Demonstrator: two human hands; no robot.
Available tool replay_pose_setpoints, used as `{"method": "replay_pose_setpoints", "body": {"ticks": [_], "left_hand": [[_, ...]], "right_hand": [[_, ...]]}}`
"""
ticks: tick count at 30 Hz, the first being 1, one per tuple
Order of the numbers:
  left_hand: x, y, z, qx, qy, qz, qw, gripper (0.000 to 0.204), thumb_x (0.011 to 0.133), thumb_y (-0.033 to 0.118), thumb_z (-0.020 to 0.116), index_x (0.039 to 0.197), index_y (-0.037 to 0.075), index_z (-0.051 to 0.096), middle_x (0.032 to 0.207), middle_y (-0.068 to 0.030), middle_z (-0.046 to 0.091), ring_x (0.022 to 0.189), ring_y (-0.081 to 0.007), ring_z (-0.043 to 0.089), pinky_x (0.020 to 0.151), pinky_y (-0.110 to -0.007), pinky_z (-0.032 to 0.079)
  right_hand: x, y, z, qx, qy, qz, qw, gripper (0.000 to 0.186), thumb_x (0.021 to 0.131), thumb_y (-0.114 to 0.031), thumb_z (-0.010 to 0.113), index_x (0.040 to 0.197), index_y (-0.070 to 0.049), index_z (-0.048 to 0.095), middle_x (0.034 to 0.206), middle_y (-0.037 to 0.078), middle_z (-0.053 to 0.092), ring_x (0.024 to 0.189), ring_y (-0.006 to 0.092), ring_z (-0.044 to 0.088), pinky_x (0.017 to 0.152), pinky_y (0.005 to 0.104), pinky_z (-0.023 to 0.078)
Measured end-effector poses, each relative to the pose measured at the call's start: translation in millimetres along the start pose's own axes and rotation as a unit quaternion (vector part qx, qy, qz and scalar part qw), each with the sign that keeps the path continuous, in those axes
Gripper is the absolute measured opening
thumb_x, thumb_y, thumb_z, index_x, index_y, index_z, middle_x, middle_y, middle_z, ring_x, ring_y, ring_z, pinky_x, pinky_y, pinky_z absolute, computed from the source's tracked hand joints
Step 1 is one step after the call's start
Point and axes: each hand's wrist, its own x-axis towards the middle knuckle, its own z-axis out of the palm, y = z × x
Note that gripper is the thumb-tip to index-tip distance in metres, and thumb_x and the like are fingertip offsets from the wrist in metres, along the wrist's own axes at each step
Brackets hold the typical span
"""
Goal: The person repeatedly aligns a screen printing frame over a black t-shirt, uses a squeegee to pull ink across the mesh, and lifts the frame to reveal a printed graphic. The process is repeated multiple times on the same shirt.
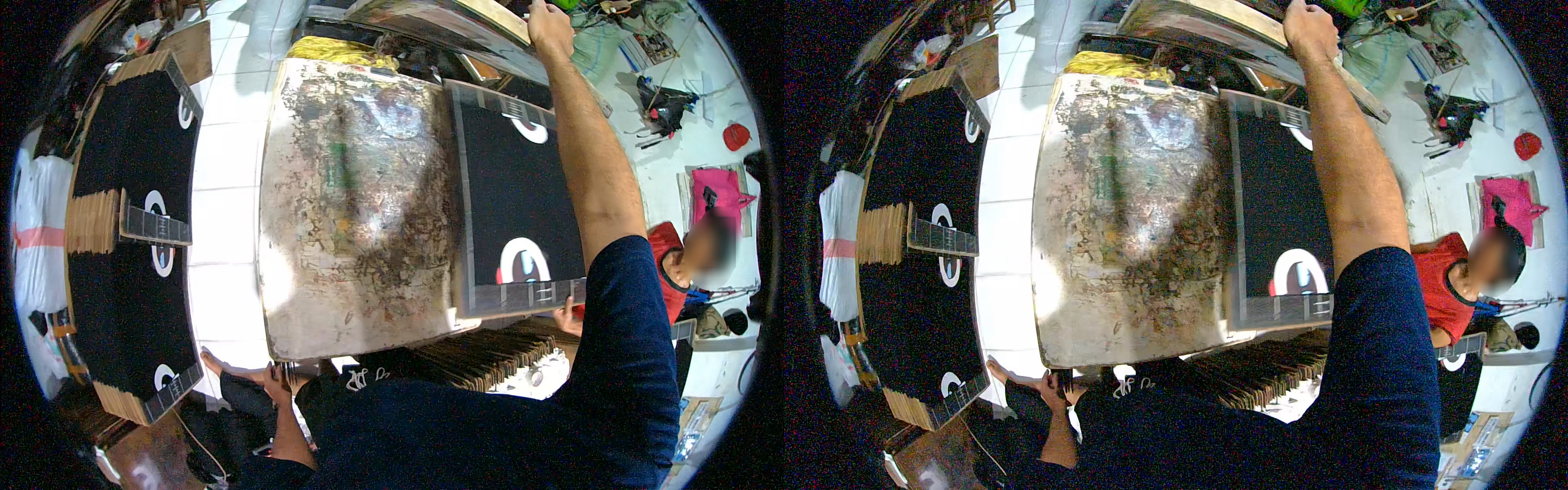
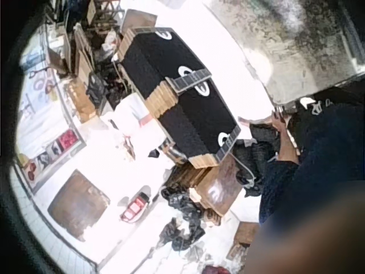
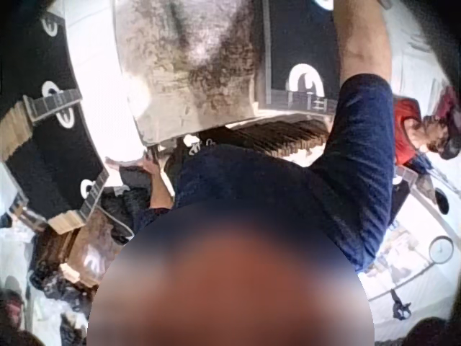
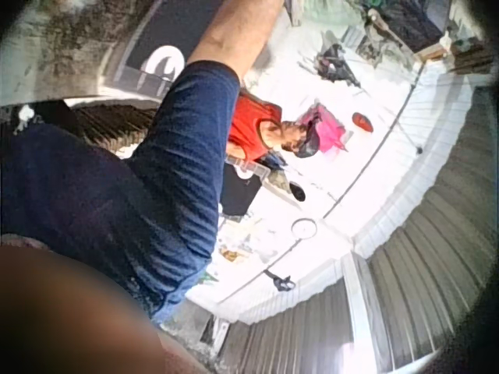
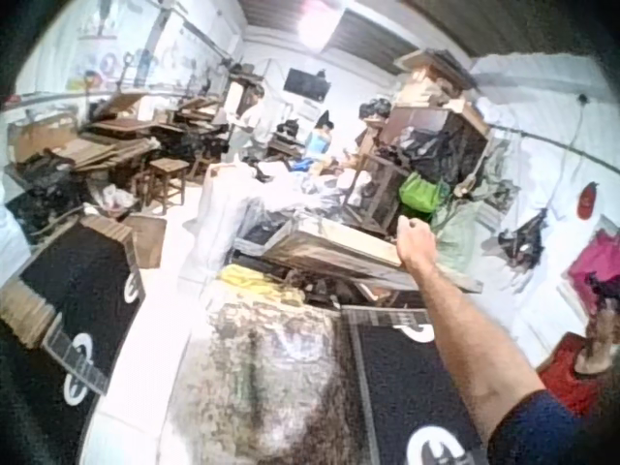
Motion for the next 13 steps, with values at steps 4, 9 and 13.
{"method": "replay_pose_setpoints", "body": {"ticks": [4,9,13], "left_hand": [[5.0,21.0,-23.1,0.172,-0.045,0.006,0.984,0.041,0.093,0.044,0.073,0.111,0.007,0.078,0.095,-0.0179,0.077,0.082,-0.0354,0.073,0.075,-0.045,0.057],[9.1,128.6,-54.7,0.17,0.13,0.095,0.972,0.029,0.091,0.022,0.074,0.113,0.002,0.076,0.103,-0.0236,0.075,0.096,-0.0395,0.073,0.083,-0.044,0.056],[49.1,223.7,-85.0,0.069,0.168,0.138,0.974,0.03,0.095,0.026,0.073,0.114,0.004,0.076,0.11,-0.0244,0.073,0.101,-0.0374,0.072,0.086,-0.042,0.054]], "right_hand": [[25.3,10.2,8.2,-0.078,-0.037,-0.068,0.994,0.06,0.102,-0.057,0.038,0.122,-0.014,0.074,0.124,0.018,0.072,0.12,0.0397,0.063,0.103,0.0481,0.046],[38.0,18.6,13.6,-0.031,-0.103,-0.042,0.993,0.068,0.094,-0.058,0.041,0.139,-0.014,0.065,0.143,0.02,0.062,0.135,0.0403,0.056,0.113,0.0502,0.041],[30.0,7.7,8.6,-0.023,-0.09,-0.025,0.995,0.069,0.093,-0.059,0.042,0.142,-0.015,0.063,0.145,0.021,0.06,0.136,0.0395,0.055,0.114,0.05,0.04]]}}
